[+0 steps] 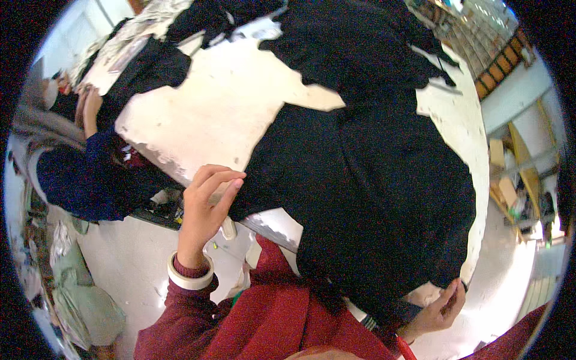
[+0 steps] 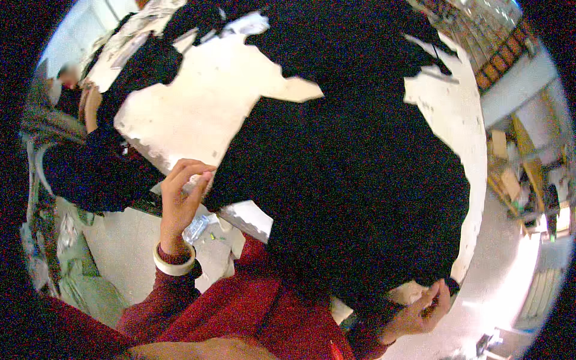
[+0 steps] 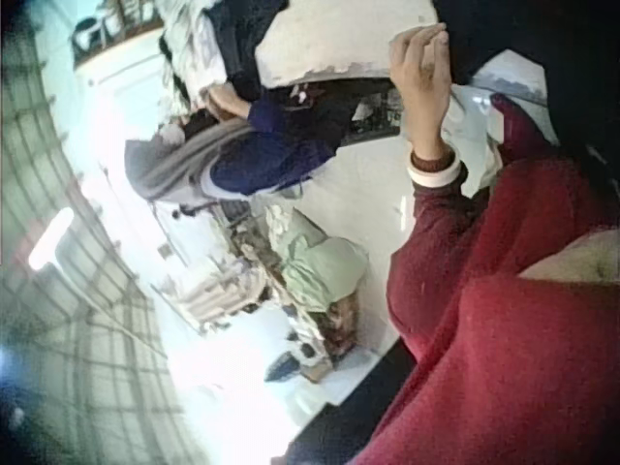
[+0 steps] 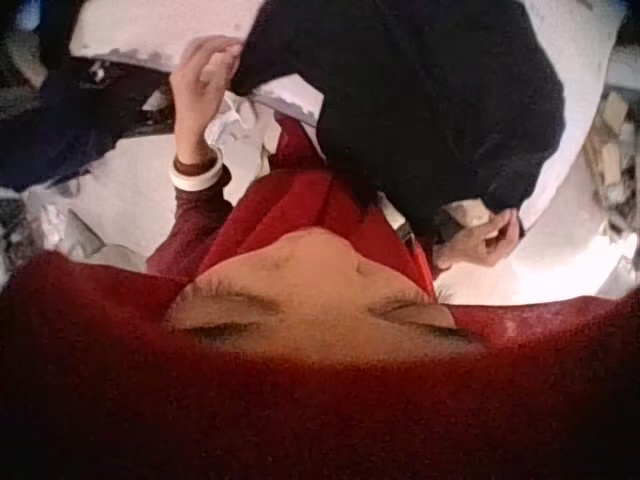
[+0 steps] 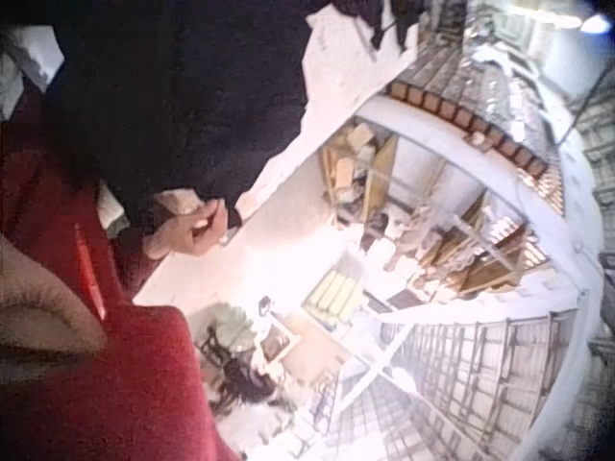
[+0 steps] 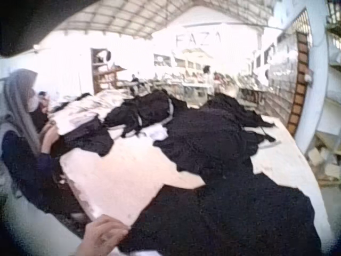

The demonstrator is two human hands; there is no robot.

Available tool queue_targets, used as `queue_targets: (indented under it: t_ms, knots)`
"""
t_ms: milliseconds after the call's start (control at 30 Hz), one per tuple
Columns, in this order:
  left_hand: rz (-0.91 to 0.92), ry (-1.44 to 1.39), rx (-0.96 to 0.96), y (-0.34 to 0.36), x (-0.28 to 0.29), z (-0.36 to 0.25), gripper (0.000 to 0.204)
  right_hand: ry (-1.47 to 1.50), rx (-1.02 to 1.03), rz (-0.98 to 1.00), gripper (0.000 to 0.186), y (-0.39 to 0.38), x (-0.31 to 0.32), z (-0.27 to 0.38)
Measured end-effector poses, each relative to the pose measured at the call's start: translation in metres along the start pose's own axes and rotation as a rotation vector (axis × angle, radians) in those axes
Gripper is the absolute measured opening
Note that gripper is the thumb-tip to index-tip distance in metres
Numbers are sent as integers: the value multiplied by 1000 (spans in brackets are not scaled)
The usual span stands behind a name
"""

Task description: The person measures a black garment on a table using a ruler and marks it with a pen. They then fold the garment, inspect seams, and apply tape to secure edges. The person handles the garment repeatedly, adjusting and smoothing it throughout the process.

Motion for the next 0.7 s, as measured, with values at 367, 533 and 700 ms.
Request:
queue_targets:
  t_ms: [367, 533, 700]
  knots:
    - [205, -205, -66, 16, -43, -30, 11, 272, 99, 414, 10, -35, -30, 64]
    - [26, 42, -162, 135, -102, 42, 16, 412, 295, 531, 12, -36, -28, 106]
    - [-41, 140, -115, 202, -163, 90, 25, 514, 280, 703, 15, -54, -28, 138]
Point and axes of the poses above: each hand's wrist, its own y-axis towards the middle knuckle, its own x-axis out of the back of the hand, z = x × y, the point moved 7 cm from there along y, towards the middle knuckle, and after that the axes turned 15 degrees about -z, right-handed, at the moved point
